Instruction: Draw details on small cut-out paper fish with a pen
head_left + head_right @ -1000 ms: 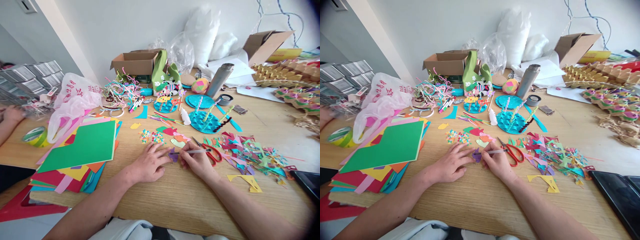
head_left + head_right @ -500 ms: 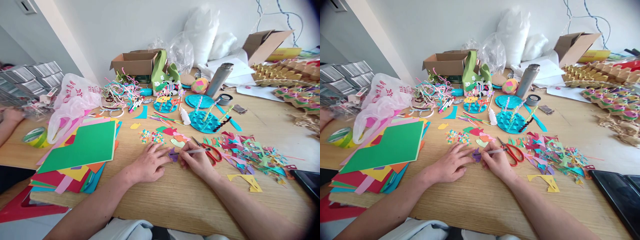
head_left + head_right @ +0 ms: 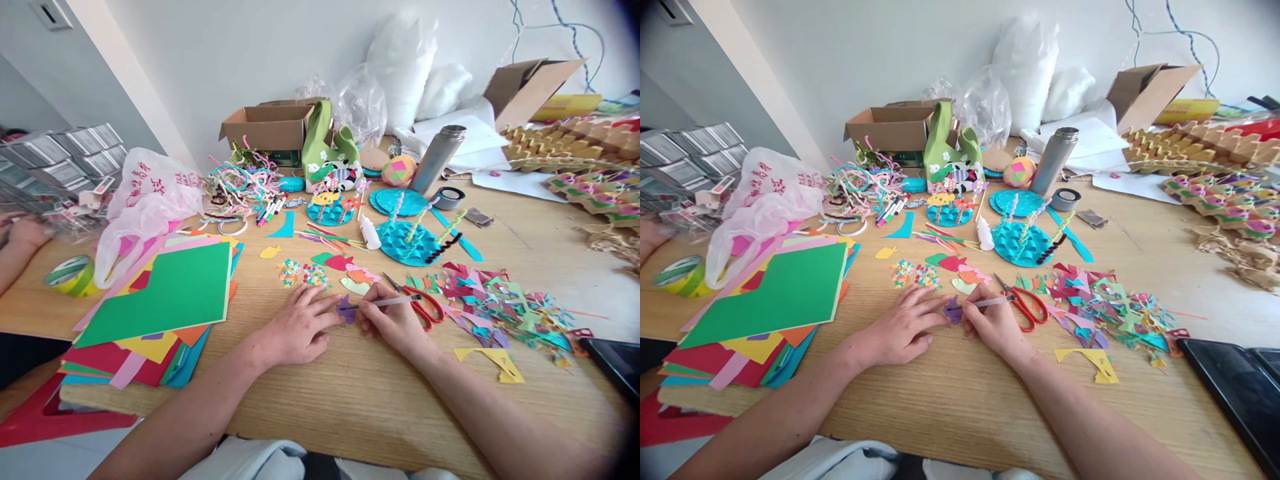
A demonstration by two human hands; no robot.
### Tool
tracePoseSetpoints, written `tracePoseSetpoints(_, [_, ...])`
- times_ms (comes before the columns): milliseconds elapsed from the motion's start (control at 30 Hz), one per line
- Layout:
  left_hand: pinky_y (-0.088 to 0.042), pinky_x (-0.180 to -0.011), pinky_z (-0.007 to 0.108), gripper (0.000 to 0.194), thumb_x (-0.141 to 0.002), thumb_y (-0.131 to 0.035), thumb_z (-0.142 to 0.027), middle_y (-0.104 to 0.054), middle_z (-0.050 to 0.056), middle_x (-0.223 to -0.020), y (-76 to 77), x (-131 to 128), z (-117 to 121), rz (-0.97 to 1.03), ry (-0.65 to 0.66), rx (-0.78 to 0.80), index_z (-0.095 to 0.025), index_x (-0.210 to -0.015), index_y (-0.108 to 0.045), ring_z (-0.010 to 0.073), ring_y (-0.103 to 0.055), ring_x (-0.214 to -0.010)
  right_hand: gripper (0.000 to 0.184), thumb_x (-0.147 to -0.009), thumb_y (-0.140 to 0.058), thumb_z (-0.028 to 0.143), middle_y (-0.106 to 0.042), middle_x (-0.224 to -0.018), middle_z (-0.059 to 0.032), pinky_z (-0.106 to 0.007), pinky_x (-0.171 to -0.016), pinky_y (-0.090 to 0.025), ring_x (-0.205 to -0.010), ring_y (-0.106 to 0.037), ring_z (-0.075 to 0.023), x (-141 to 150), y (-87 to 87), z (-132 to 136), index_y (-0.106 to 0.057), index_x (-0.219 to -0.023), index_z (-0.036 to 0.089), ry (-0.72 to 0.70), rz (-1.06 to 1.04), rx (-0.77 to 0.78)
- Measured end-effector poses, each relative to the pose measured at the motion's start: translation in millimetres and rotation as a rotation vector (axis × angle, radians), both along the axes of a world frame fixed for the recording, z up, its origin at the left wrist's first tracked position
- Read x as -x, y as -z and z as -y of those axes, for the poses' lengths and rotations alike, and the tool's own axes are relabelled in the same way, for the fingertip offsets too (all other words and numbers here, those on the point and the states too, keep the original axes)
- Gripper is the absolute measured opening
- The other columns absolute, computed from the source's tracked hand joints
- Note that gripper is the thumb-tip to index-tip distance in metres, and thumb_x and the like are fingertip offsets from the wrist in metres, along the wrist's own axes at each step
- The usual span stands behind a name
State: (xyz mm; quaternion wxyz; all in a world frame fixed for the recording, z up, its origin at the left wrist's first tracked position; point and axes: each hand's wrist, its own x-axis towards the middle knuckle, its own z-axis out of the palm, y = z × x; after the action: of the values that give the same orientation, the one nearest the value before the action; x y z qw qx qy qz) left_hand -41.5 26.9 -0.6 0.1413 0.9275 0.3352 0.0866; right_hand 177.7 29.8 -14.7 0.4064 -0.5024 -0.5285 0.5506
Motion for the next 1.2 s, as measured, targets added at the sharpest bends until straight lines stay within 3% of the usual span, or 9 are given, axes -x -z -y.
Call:
tracePoseSetpoints(767, [-0.019,-0.120,0.057,0.047,-0.089,-0.057,-0.020,-0.042,0.003,-0.154,2.0,0.6,-0.1,-0.003,0.005,-0.006,-0.027,-0.135,-0.057,0.0316,-0.026,-0.145,0.028,-0.078,-0.067,0.042,-0.058,-0.049,0.0045,-0.022,-0.036,-0.042,-0.038,-0.052,-0.0116,-0.4,2.3,-0.5,-0.046,-0.072,0.024,-0.014,-0.015,0.013])
tracePoseSetpoints(1200, [-0.019,-0.120,0.057,0.041,-0.089,-0.058,-0.020,-0.042,0.002,-0.154,1.9,0.6,-1.0,-0.008,0.009,0.000,-0.029,-0.128,-0.064,0.0324,-0.027,-0.144,0.030,-0.078,-0.067,0.044,-0.058,-0.049,0.0045,-0.022,-0.037,-0.042,-0.038,-0.052,-0.0112,-1.2,2.6,-0.4,-0.046,-0.071,0.023,-0.025,-0.007,0.002])
